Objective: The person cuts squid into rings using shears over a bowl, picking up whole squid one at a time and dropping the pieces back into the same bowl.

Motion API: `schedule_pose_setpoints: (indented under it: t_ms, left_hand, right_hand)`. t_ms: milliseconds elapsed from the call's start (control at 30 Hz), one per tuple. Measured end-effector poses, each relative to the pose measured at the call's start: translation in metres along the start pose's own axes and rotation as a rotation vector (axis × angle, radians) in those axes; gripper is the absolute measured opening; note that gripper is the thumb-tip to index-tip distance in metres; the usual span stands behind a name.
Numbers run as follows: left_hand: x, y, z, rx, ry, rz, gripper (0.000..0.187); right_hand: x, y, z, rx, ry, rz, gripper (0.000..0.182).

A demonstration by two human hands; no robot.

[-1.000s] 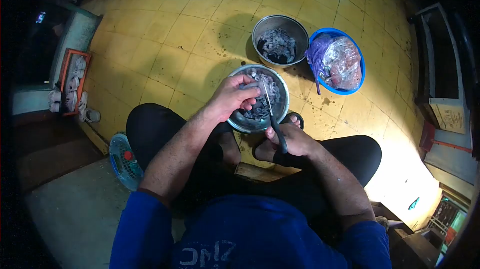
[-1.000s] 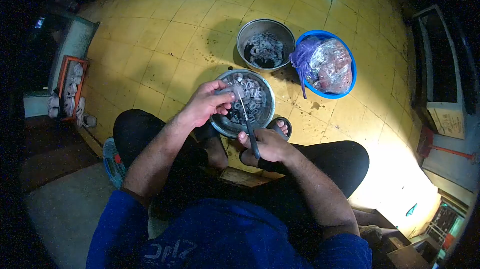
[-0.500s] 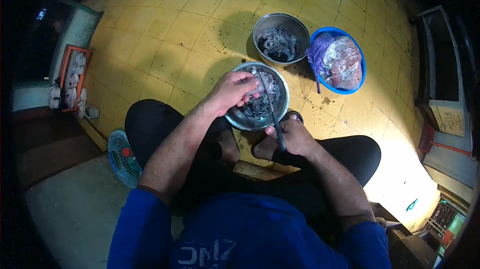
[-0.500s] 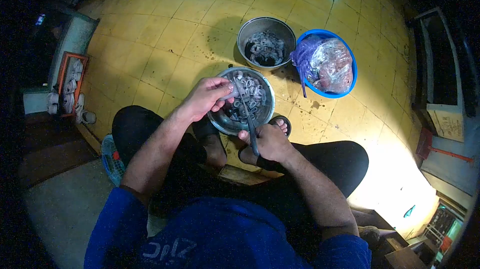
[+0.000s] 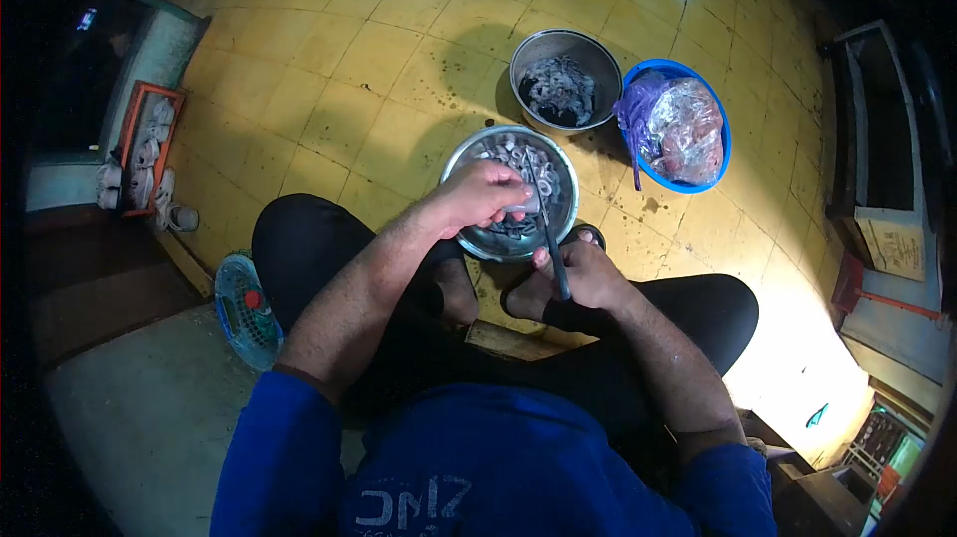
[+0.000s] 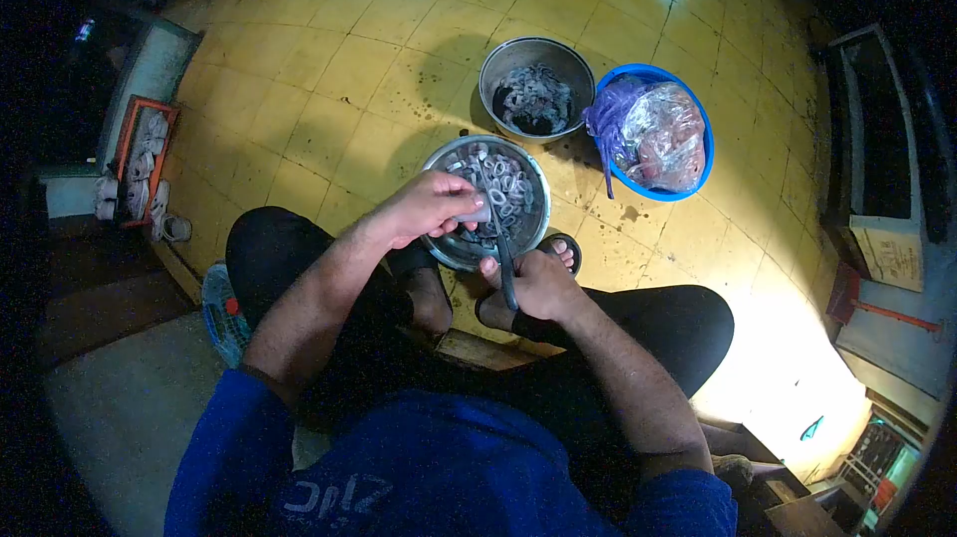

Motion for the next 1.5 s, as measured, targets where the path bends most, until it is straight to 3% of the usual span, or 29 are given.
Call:
schedule_pose_setpoints:
  t_ms: [100,333,433,533,633,733,1500]
  left_hand:
    - [0.002,0.005,0.0,-0.053,-0.011,-0.034,0.021]
    - [-0.001,-0.019,0.008,0.188,0.136,0.151,0.027]
    - [0.0,-0.021,0.01,0.293,0.194,0.205,0.026]
    - [-0.001,-0.024,0.009,0.314,0.174,0.267,0.026]
    - [-0.001,-0.027,0.008,0.354,0.19,0.283,0.025]
    - [-0.002,-0.02,0.007,0.323,0.213,0.237,0.024]
    - [-0.004,-0.014,0.006,0.336,0.263,0.237,0.023]
  right_hand:
    - [0.001,-0.005,-0.004,-0.023,-0.03,0.017,0.061]
    - [-0.006,-0.012,0.016,-0.091,-0.018,0.129,0.061]
    - [-0.008,-0.008,0.015,-0.173,-0.07,0.092,0.059]
    - [-0.005,0.002,0.014,-0.118,0.008,-0.046,0.066]
    - [-0.004,0.006,0.007,-0.242,-0.077,-0.023,0.066]
    - [-0.003,0.015,0.006,-0.196,-0.042,-0.148,0.073]
    - [-0.004,0.01,0.005,-0.048,-0.037,-0.043,0.076]
Point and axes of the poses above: each hand's wrist, its own x-axis away from the middle knuckle, its own y-axis out of the palm, z = x × y, the point moved 7 cm from there along -x, towards the middle knuckle, and after that the axes turned 9 degrees about -x, right-handed, at the moved point
